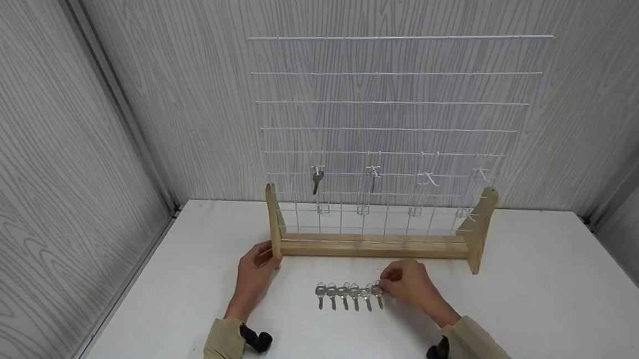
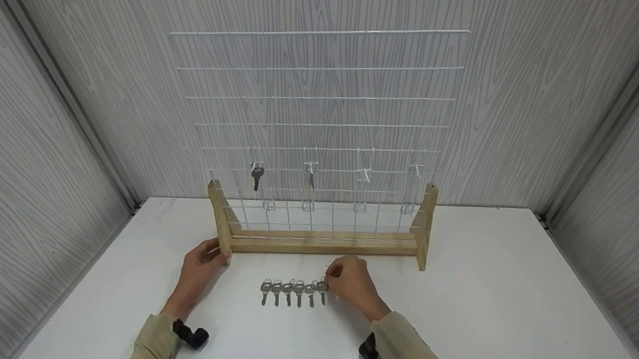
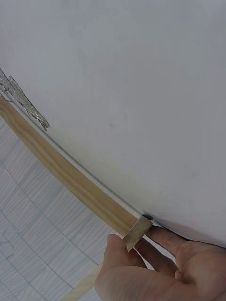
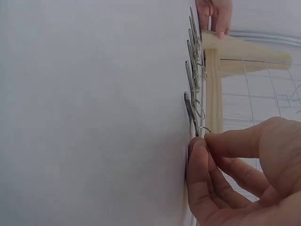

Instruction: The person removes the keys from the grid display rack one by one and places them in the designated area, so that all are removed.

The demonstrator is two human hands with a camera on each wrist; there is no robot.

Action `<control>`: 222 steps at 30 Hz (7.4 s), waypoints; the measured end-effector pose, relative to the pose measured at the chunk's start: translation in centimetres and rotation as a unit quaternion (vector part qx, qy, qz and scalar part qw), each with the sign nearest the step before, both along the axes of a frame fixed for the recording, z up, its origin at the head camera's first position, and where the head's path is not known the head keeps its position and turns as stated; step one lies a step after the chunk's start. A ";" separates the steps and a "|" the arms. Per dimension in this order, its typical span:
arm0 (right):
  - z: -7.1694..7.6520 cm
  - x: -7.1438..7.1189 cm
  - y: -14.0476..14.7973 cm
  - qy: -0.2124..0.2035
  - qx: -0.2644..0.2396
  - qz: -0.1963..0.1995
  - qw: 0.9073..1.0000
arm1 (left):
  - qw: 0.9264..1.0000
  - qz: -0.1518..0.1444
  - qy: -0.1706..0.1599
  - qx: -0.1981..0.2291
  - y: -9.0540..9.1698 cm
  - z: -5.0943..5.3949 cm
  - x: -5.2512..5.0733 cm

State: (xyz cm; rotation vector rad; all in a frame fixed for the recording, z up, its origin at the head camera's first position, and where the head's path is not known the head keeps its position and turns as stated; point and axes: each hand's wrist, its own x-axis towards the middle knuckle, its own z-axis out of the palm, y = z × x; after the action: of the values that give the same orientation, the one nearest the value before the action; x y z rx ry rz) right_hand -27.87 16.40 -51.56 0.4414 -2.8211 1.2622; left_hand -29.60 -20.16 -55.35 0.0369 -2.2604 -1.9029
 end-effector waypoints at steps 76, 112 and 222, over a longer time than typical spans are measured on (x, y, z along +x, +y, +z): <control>14.8 -2.3 -1.6 0.146 -0.109 -0.044 0.982 | 1.000 0.006 -0.003 -0.007 0.2 0.0 -0.1; 15.6 -4.8 -3.7 0.160 -0.192 -0.075 0.965 | 1.000 0.010 -0.001 -0.012 0.3 0.1 0.0; 8.7 -0.3 1.9 0.065 -0.099 -0.072 0.990 | 1.000 0.006 -0.019 -0.009 0.1 0.1 -0.3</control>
State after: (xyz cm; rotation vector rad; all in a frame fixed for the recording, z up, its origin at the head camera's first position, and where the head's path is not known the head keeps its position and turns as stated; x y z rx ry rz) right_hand -28.12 18.25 -42.84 0.2930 -2.5381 1.4097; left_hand -29.90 -20.04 -55.30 0.0829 -2.2962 -1.8911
